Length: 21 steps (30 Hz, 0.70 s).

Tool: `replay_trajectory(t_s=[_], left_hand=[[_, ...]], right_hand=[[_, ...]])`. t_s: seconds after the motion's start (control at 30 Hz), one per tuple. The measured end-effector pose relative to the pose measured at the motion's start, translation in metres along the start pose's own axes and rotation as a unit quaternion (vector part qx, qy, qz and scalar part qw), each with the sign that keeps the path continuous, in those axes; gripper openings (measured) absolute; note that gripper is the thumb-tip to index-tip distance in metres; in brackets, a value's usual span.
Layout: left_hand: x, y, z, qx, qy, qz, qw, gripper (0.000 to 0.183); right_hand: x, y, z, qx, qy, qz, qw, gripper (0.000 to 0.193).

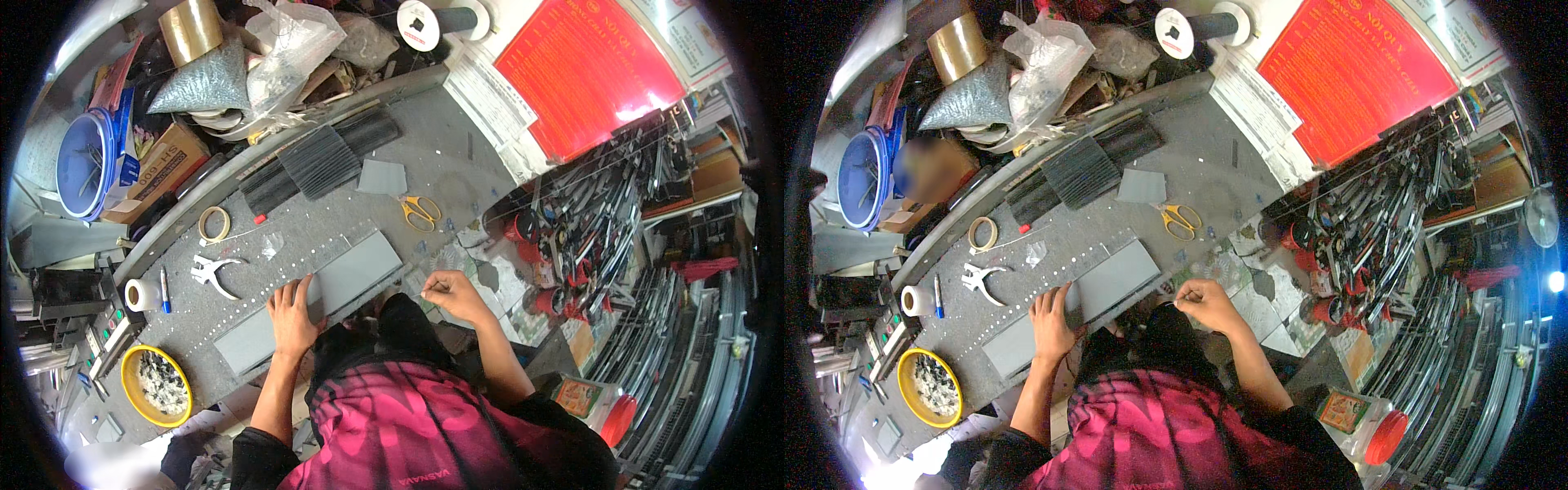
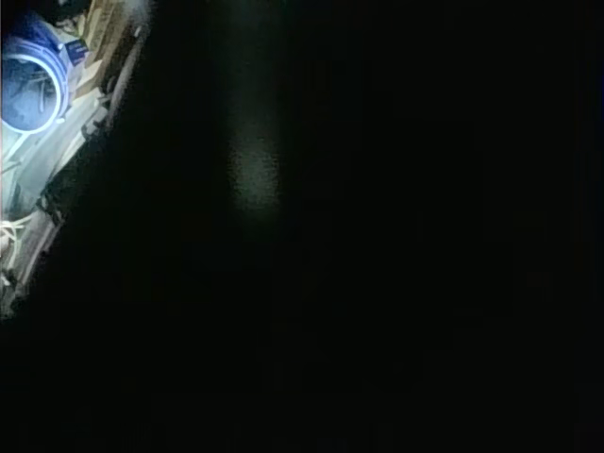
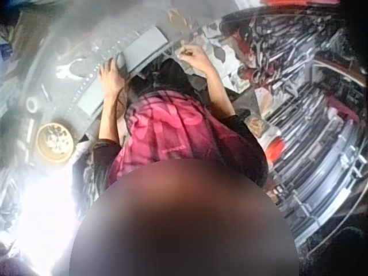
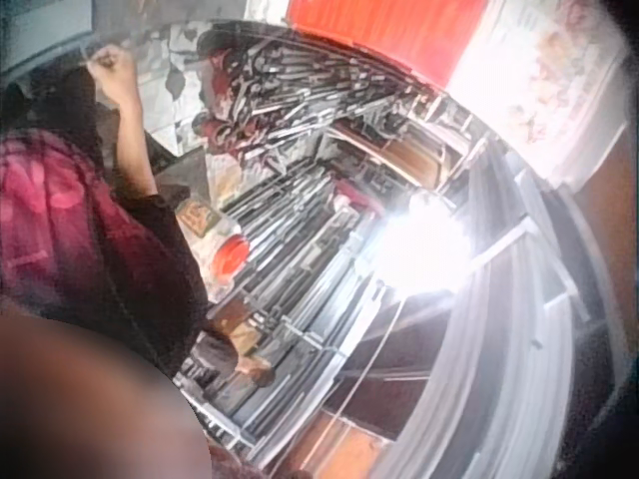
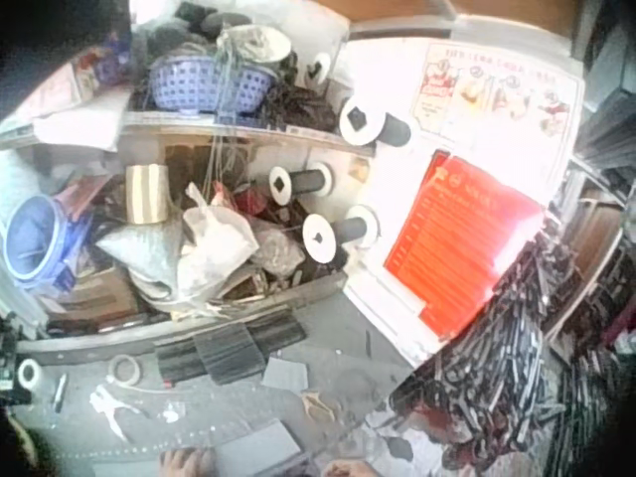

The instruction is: The person handles a gray rectangular panel and small components on a workbench, using a thin metal tool to manipulate parts and inserting small pieces into the panel. The person repeatedly picks up components, aligns them, and places them into the panel while other workers are visible in the background.

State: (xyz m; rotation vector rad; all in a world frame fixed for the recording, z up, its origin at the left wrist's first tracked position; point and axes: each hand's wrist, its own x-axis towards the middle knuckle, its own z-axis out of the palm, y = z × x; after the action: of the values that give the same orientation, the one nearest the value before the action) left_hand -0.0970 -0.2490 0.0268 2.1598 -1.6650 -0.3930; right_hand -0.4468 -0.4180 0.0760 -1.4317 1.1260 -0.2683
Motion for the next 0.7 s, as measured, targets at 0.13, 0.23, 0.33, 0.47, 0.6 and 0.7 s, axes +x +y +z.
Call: replay_trajectory(t_s=[0.13, 0.23, 0.33, 0.47, 0.6, 0.7], left_hand=[[-0.002, -0.014, -0.016, 0.006, -0.018, -0.033, 0.999, 0.109], [-0.005, -0.026, -0.031, 0.003, -0.043, -0.062, 0.997, 0.107], [-0.014, -0.019, -0.025, 0.001, 0.059, -0.015, 0.998, 0.101], [-0.036, 0.026, 0.016, -0.103, 0.140, -0.072, 0.982, 0.055], [-0.036, 0.061, 0.060, -0.353, 0.034, -0.225, 0.907, 0.021], [-0.032, 0.063, 0.077, -0.433, -0.018, -0.285, 0.855, 0.023]], right_hand=[[0.000, 0.004, 0.023, 0.026, -0.007, -0.032, 0.999, 0.011], [0.011, -0.006, 0.040, -0.084, -0.004, -0.058, 0.995, 0.014], [0.032, -0.016, 0.062, -0.131, -0.026, -0.088, 0.987, 0.017], [0.063, -0.025, 0.080, -0.196, -0.065, -0.136, 0.969, 0.019], [0.092, -0.029, 0.086, -0.260, -0.132, -0.158, 0.943, 0.021], [0.104, -0.030, 0.088, -0.266, -0.181, -0.180, 0.929, 0.019]])
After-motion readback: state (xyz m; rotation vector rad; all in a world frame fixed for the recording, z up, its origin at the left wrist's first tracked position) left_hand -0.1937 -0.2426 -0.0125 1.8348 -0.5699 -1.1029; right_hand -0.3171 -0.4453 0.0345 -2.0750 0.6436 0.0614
